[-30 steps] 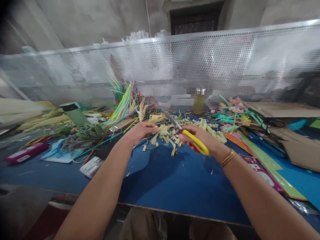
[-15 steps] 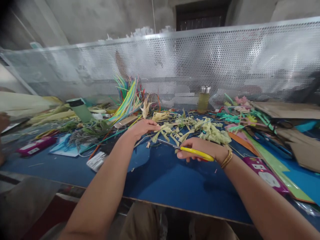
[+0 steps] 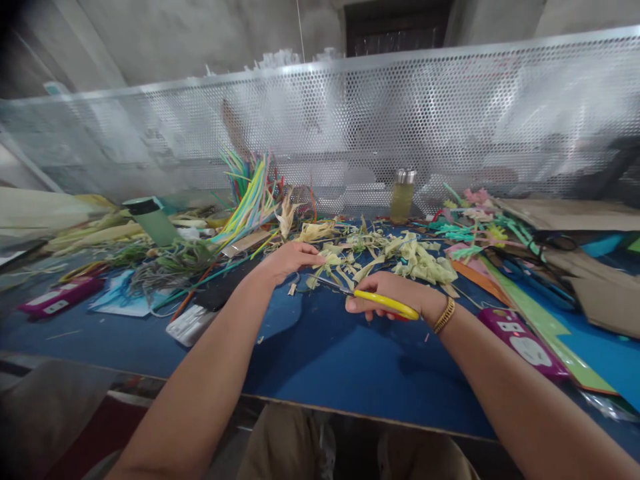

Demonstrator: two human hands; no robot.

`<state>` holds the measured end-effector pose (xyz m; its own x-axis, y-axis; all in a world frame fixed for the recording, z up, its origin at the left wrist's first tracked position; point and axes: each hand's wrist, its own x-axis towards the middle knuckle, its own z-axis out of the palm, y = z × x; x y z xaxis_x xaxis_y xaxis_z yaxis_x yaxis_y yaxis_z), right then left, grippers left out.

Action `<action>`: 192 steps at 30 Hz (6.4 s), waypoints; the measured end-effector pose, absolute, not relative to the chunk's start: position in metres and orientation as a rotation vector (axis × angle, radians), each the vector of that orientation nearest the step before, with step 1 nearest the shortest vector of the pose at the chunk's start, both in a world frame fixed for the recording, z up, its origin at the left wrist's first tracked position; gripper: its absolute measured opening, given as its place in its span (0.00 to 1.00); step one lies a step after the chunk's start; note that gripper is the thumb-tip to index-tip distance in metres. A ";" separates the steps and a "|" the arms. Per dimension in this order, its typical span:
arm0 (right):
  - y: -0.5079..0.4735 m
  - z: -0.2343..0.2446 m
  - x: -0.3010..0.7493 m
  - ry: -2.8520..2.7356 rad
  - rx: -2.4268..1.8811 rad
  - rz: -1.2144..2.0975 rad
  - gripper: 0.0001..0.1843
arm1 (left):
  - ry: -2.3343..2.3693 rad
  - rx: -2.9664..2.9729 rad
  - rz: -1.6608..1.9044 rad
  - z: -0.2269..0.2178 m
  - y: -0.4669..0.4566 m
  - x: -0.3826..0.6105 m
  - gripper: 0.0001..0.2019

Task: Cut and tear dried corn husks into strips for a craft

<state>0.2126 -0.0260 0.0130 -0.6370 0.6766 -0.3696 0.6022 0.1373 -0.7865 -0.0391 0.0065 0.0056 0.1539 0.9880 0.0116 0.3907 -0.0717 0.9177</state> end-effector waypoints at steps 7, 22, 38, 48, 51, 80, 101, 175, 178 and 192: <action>-0.026 0.013 0.212 -2.297 -1.284 1.546 0.31 | 1.354 1.611 0.889 0.006 0.006 -0.040 0.13; -0.023 0.012 0.213 -2.319 -1.315 1.509 0.31 | 1.376 1.601 0.860 0.006 0.007 -0.040 0.14; -0.027 0.018 0.216 -2.450 -1.129 1.466 0.29 | 1.372 1.563 0.941 0.005 0.010 -0.044 0.15; 0.006 0.008 0.248 -2.240 -1.320 0.845 0.32 | 1.312 1.337 1.016 0.001 0.014 -0.049 0.16; 0.017 -0.001 0.253 -2.182 -1.573 0.496 0.31 | 1.313 1.360 0.993 -0.001 0.014 -0.046 0.16; -0.001 -0.033 0.191 -1.422 -0.981 1.195 0.18 | 1.215 1.560 0.989 -0.009 -0.003 0.004 0.22; -0.078 -0.038 0.202 -1.242 -0.878 1.359 0.18 | 1.453 2.423 0.951 0.002 -0.078 0.013 0.17; -0.102 -0.079 0.183 -1.119 -0.855 1.178 0.22 | 1.089 1.618 1.502 -0.070 -0.117 0.018 0.19; -0.104 -0.077 0.182 -1.136 -0.859 1.174 0.22 | 1.149 1.685 1.479 -0.069 -0.118 0.019 0.18; -0.114 -0.070 0.181 -1.202 -0.842 1.185 0.22 | 1.149 1.532 1.484 -0.069 -0.118 0.020 0.14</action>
<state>0.1815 -0.1139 -0.0703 -0.0487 0.9700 0.2381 -0.2245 0.2217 -0.9489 0.0205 -0.1179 -0.0690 -0.0518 0.9289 0.3666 0.1227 -0.3584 0.9255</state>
